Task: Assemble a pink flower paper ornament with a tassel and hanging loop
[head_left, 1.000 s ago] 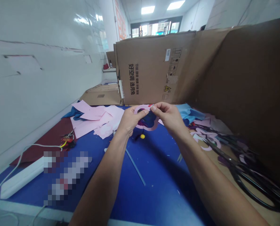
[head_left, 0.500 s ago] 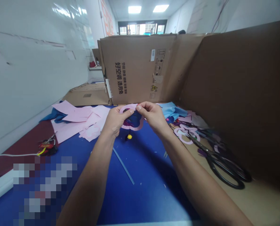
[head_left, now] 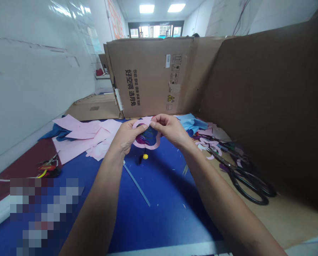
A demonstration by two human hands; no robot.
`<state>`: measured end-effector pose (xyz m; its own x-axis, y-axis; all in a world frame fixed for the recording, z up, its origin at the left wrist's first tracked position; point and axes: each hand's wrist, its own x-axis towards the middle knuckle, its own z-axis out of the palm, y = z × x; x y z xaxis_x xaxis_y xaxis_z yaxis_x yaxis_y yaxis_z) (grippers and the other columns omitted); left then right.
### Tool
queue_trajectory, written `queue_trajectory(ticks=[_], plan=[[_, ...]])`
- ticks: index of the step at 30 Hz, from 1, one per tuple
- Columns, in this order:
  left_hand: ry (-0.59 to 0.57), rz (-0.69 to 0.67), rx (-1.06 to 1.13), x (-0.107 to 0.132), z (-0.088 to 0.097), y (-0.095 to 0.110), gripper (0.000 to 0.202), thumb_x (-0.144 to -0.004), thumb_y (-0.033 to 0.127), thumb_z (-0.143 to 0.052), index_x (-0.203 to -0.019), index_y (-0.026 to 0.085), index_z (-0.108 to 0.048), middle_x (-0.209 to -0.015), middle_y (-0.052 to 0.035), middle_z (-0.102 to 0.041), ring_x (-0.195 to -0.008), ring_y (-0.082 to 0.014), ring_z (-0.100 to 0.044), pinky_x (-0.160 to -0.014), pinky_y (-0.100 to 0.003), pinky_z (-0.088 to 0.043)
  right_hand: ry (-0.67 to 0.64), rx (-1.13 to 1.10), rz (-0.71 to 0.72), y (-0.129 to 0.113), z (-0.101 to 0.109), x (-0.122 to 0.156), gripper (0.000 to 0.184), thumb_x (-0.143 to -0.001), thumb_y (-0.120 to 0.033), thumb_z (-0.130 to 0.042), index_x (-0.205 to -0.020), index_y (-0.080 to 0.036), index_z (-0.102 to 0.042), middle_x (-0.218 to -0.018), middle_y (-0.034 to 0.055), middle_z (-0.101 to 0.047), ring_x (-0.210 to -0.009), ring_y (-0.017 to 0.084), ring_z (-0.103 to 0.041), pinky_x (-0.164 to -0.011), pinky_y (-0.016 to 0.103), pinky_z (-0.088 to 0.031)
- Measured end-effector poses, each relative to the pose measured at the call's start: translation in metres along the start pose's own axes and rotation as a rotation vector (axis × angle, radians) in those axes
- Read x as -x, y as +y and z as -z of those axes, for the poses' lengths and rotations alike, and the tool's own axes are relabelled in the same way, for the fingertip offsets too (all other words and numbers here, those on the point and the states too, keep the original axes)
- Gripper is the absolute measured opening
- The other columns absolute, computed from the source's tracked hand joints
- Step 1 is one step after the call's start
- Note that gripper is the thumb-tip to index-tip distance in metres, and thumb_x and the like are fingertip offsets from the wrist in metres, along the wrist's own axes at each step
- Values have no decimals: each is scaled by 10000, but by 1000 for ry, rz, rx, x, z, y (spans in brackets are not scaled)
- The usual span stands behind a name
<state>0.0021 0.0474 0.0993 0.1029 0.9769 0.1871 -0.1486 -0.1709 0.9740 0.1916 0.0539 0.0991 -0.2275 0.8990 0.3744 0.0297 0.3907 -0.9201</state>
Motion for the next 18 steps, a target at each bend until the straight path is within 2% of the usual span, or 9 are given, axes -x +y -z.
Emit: queue_trajectory(ticks=[2, 5, 9, 14, 16, 18], plan=[[-8, -3, -28, 0, 1, 1, 388, -614, 440, -1007, -815, 175, -808, -794, -37, -763, -707, -160, -661, -700, -280, -532, -15, 6, -5, -1, 3, 5, 362, -793, -534, -843, -876, -210, -705, -798, 9, -678, -670, 150, -560, -567, 269, -435], [47, 4, -63, 1, 3, 1, 378, -694, 512, -964, -786, 194, -781, -719, -17, -714, -625, -136, -606, -601, -258, -483, 0, 54, -21, -1, 8, 16, 325, -805, -501, -838, -874, -204, -723, -767, 10, -685, -622, 140, -537, -542, 267, -422], [79, 69, -26, 3, 3, -7, 393, -743, 538, -929, -854, 194, -774, -794, -57, -769, -627, -132, -640, -590, -247, -491, 9, 78, -71, -6, 19, 37, 362, -788, -519, -884, -840, -198, -724, -710, 4, -670, -580, 132, -523, -511, 258, -416], [246, 152, -9, 16, 5, -32, 303, -758, 443, -870, -848, 184, -742, -814, -64, -784, -598, -117, -650, -593, -240, -496, -105, -4, -190, -17, 30, 55, 433, -763, -568, -939, -884, -191, -763, -726, 1, -681, -563, 122, -551, -499, 248, -431], [302, 176, 12, 24, 8, -42, 275, -740, 395, -841, -872, 175, -743, -803, -55, -776, -599, -120, -655, -582, -235, -482, -120, -58, -213, -11, 27, 54, 439, -757, -564, -946, -899, -192, -763, -723, -12, -675, -542, 108, -540, -495, 239, -428], [381, 160, 28, 32, 13, -51, 290, -730, 382, -818, -917, 176, -737, -818, -44, -775, -623, -126, -666, -587, -229, -476, -143, -81, -223, 7, 18, 48, 434, -757, -551, -943, -901, -188, -753, -710, -18, -677, -529, 103, -540, -505, 237, -443]])
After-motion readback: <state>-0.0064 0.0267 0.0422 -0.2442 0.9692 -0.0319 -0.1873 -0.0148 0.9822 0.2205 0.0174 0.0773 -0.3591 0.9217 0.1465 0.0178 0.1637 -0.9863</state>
